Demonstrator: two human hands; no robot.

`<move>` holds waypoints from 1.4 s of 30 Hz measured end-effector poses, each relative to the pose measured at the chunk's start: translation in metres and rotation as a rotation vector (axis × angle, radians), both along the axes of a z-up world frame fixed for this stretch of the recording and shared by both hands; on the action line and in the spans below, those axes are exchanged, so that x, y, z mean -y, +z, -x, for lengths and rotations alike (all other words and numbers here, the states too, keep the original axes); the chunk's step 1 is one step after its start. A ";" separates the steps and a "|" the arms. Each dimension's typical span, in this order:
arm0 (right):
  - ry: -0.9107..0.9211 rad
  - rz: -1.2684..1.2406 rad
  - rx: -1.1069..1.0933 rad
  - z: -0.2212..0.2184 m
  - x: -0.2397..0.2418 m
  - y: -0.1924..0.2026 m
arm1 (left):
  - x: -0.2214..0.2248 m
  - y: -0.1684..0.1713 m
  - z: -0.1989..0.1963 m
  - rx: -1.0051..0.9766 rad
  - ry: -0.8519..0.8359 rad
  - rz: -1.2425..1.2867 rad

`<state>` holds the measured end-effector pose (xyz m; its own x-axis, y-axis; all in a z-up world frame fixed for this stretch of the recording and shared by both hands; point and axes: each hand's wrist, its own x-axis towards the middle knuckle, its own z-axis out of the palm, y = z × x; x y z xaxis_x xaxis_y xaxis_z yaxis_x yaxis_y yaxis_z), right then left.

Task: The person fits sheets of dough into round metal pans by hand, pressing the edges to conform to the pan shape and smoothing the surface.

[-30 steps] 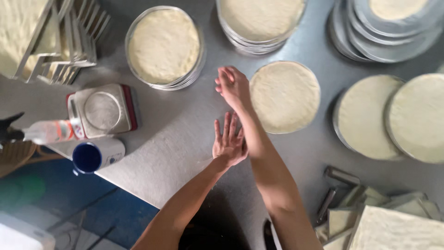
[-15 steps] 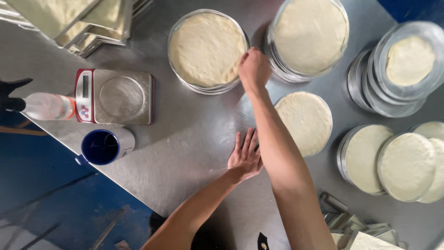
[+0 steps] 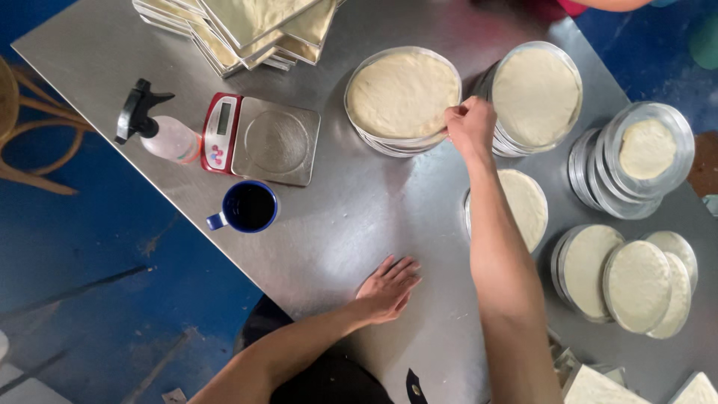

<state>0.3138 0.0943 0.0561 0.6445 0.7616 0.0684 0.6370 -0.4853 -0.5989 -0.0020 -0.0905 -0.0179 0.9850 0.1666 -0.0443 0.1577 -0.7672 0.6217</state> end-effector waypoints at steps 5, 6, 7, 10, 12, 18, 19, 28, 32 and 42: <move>-0.146 -0.269 -0.332 0.078 0.110 0.008 | 0.005 0.040 0.053 -0.445 0.019 0.402; -0.292 -0.187 -0.346 0.101 0.145 0.005 | 0.001 0.040 0.062 -0.446 0.008 0.460; -0.290 -0.245 -0.374 0.128 0.182 -0.001 | -0.017 0.032 0.064 -0.493 0.260 0.386; -0.581 -0.288 -0.495 0.192 0.272 -0.027 | -0.079 0.001 0.070 0.027 0.864 0.258; -0.577 -0.109 -0.423 0.217 0.312 -0.050 | -0.125 -0.024 0.077 0.015 0.751 0.317; -0.414 0.218 0.239 0.280 0.340 -0.072 | -0.163 -0.025 0.046 -0.141 0.303 0.300; -0.514 0.110 0.096 0.292 0.319 -0.072 | -0.164 -0.016 0.036 -0.143 0.246 0.329; 0.129 0.512 0.149 0.329 0.193 -0.063 | -0.168 0.007 0.022 -0.244 0.227 0.505; 0.143 0.552 0.153 0.311 0.186 -0.052 | -0.166 0.020 0.027 -0.382 0.260 0.649; -0.089 0.504 0.082 0.274 0.170 -0.060 | -0.165 0.038 0.027 -0.393 0.274 0.655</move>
<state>0.0401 -0.0760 -0.0039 0.7164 0.6552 -0.2399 0.6151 -0.7553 -0.2262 -0.0293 0.0745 0.0205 0.8050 0.2204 -0.5508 0.5877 -0.1694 0.7911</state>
